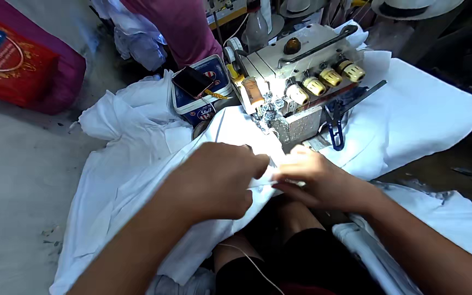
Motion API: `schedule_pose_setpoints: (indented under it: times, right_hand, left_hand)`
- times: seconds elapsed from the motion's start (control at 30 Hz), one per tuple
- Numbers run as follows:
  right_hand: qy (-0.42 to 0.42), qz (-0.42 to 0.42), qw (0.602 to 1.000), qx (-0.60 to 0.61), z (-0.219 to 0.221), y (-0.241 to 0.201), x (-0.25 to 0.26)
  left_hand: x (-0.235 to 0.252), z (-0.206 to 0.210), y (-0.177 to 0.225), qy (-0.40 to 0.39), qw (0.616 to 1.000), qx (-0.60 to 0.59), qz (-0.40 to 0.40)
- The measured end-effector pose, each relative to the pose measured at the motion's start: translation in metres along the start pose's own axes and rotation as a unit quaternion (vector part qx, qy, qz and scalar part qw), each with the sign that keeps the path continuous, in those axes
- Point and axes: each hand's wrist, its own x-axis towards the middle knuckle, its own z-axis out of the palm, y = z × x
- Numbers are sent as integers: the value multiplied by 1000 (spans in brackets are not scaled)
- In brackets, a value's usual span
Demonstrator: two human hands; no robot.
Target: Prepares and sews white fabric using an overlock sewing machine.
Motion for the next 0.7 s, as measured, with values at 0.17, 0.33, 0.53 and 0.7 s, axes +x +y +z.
schedule_pose_setpoints:
  times: [0.17,0.33,0.53,0.7]
  right_hand:
    - [-89,45,985,-138,-40,-42,-45]
    - [-8,35,999,-12,-47,-53,-46]
    - [74,244,956,144,47,-30,-3]
    - [-124,327,899,266,36,-37,8]
  left_hand:
    - [28,108,22,142,977,126,101]
    - [-11,90,44,118,991,-7,59]
    - [-66,18,36,20,999,-42,-15]
    - [-65,-5,14,125,977,-169,19]
